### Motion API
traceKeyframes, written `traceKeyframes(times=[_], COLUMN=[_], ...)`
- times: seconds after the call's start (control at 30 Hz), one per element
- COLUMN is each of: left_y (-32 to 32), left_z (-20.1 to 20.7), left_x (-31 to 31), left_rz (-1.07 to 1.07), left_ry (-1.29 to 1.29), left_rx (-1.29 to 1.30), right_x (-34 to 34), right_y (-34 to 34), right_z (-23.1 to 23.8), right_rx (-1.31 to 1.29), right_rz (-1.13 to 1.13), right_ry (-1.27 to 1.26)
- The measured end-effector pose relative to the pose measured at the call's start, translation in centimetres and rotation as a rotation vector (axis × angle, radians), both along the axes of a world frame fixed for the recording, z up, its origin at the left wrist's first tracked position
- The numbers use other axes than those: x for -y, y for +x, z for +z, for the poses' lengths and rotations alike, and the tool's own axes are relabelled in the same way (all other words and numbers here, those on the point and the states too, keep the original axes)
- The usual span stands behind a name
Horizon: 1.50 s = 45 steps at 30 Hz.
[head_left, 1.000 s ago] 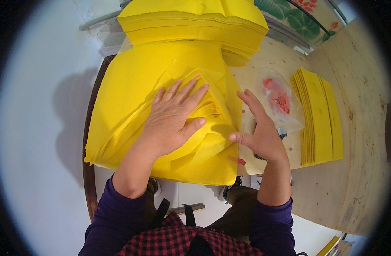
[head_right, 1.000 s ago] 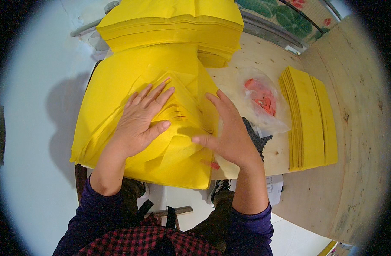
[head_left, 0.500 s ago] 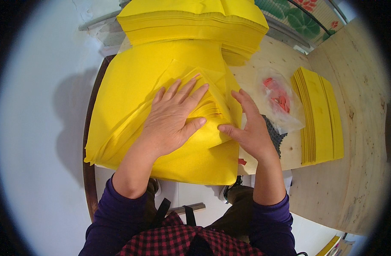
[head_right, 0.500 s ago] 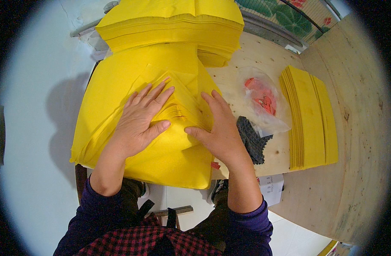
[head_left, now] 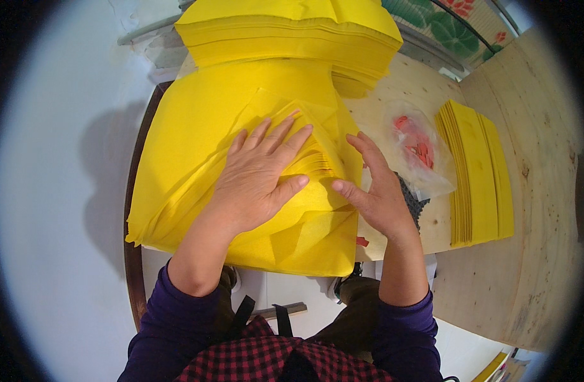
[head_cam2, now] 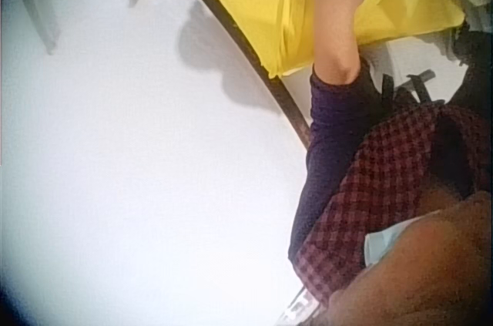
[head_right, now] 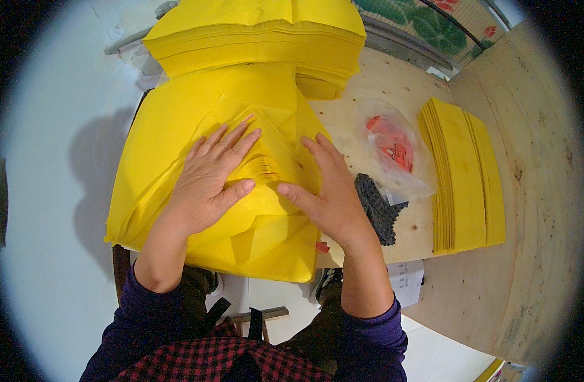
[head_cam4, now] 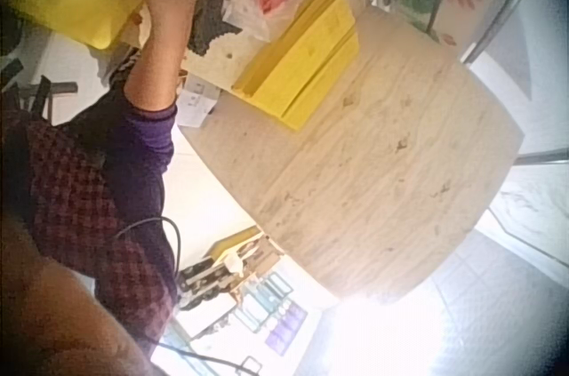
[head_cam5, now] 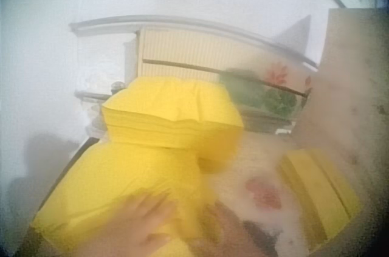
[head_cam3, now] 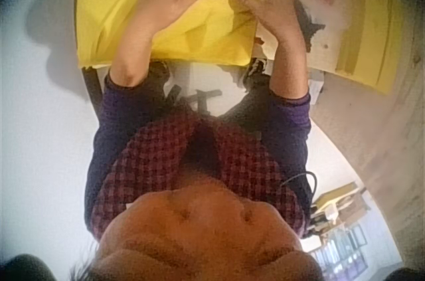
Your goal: The person repeatedly picks small red clips from a plastic bag and places them between layers of a large yellow folded paper stack. They press the clips into place and continue the same action throughout the clip.
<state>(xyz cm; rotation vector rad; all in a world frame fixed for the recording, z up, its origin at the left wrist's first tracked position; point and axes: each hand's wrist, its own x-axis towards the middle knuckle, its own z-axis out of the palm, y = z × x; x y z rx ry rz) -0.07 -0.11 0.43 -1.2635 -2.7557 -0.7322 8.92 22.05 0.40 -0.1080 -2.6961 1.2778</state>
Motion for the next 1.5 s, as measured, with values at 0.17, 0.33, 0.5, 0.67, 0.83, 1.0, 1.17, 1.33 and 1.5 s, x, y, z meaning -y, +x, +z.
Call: traceKeyframes(times=[0.17,0.33,0.5,0.67,0.83,1.0,1.17,1.33,1.5], left_y=[-0.1,-0.1,-0.1,-0.1,-0.1,-0.2,-0.1,-0.1,-0.1], left_z=[-0.1,0.0,-0.1,-0.1,-0.1,-0.1,-0.1,-0.2,-0.2], left_x=[0.0,0.1,0.0,0.0,0.0,0.0,0.0,-0.1,-0.1], left_rz=[0.001,-0.002,0.001,0.001,0.0,-0.003,-0.008,0.004,0.004], left_ry=[-0.009,-0.004,-0.002,-0.001,-0.01,-0.007,0.016,0.014,0.003], left_rx=[0.004,0.011,0.005,0.008,-0.006,-0.013,0.0,0.004,0.0], right_x=[0.5,0.1,-1.0,-0.6,0.2,0.4,-0.5,-0.6,0.3], right_y=[-0.2,0.7,0.8,0.2,-0.1,0.0,0.9,0.2,-0.2], right_z=[-0.1,1.2,1.8,0.7,0.1,0.4,1.6,0.8,-0.2], right_rx=[0.018,0.107,0.048,0.025,0.013,0.067,0.091,0.071,0.04], right_rz=[-0.008,0.101,0.128,0.032,-0.026,0.033,0.157,0.031,-0.016], right_ry=[0.068,0.329,0.187,0.011,0.04,0.162,0.273,0.024,0.047])
